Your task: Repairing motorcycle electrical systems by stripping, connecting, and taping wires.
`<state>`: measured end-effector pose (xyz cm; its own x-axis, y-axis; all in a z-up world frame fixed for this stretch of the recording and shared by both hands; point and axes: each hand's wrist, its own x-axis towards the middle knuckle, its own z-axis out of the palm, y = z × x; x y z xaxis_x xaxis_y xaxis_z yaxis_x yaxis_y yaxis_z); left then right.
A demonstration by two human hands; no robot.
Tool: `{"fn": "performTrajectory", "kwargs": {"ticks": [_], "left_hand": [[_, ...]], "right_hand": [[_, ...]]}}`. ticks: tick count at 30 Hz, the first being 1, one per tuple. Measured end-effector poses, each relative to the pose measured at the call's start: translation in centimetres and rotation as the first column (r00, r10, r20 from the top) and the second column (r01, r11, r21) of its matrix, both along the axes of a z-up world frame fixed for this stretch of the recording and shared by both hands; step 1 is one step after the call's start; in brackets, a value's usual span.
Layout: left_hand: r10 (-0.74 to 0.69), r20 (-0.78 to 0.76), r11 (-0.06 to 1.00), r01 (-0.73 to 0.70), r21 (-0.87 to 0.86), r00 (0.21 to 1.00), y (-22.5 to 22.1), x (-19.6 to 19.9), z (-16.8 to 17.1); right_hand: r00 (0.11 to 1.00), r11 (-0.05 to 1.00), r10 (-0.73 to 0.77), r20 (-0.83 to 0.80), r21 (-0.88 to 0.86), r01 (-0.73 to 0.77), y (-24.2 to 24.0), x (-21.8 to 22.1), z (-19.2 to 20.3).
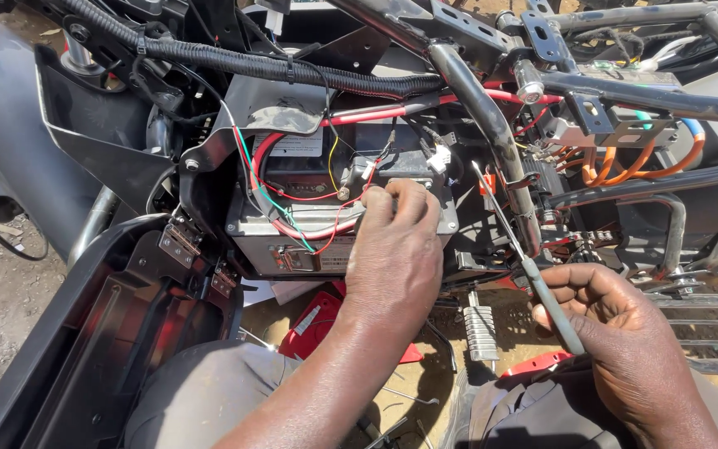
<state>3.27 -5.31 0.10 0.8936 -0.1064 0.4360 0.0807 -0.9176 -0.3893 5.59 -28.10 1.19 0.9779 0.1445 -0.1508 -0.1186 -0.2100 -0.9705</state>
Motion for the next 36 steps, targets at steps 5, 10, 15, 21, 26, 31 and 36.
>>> {"fn": "performTrajectory", "kwargs": {"ticks": [5,10,15,21,26,31,36], "left_hand": [[0.059,-0.313,0.904,0.082,0.419,0.948,-2.1,0.5,1.3],[0.136,-0.269,0.915,-0.017,0.402,0.953,-3.2,0.5,0.7],[0.186,-0.257,0.965,-0.128,0.228,0.948,-2.9,-0.1,-0.1],[0.028,0.085,0.980,-0.011,-0.200,0.996,-1.5,-1.7,-2.8],[-0.019,0.297,0.912,0.139,-0.387,0.955,-0.4,-2.0,-2.0],[-0.006,0.286,0.855,0.153,-0.495,0.958,0.0,-2.7,-0.9],[0.063,0.450,0.988,0.009,-0.156,0.891,0.8,-1.7,-1.8]], "right_hand": [[1.000,1.000,0.006,-0.021,0.019,-0.005,-0.4,-0.1,0.2],[0.999,1.000,-0.008,-0.036,-0.006,0.008,-0.5,0.1,0.6],[0.999,0.999,0.047,-0.006,0.027,-0.046,-0.8,0.3,0.1],[0.999,0.999,0.031,-0.012,0.009,-0.030,-1.0,0.5,0.1],[0.999,0.999,0.036,-0.021,0.032,-0.036,-0.9,0.3,0.4],[0.999,1.000,0.024,-0.031,-0.004,-0.024,-1.0,0.5,0.9],[0.999,0.999,0.036,-0.021,-0.007,-0.036,-0.7,0.5,1.0]]}}
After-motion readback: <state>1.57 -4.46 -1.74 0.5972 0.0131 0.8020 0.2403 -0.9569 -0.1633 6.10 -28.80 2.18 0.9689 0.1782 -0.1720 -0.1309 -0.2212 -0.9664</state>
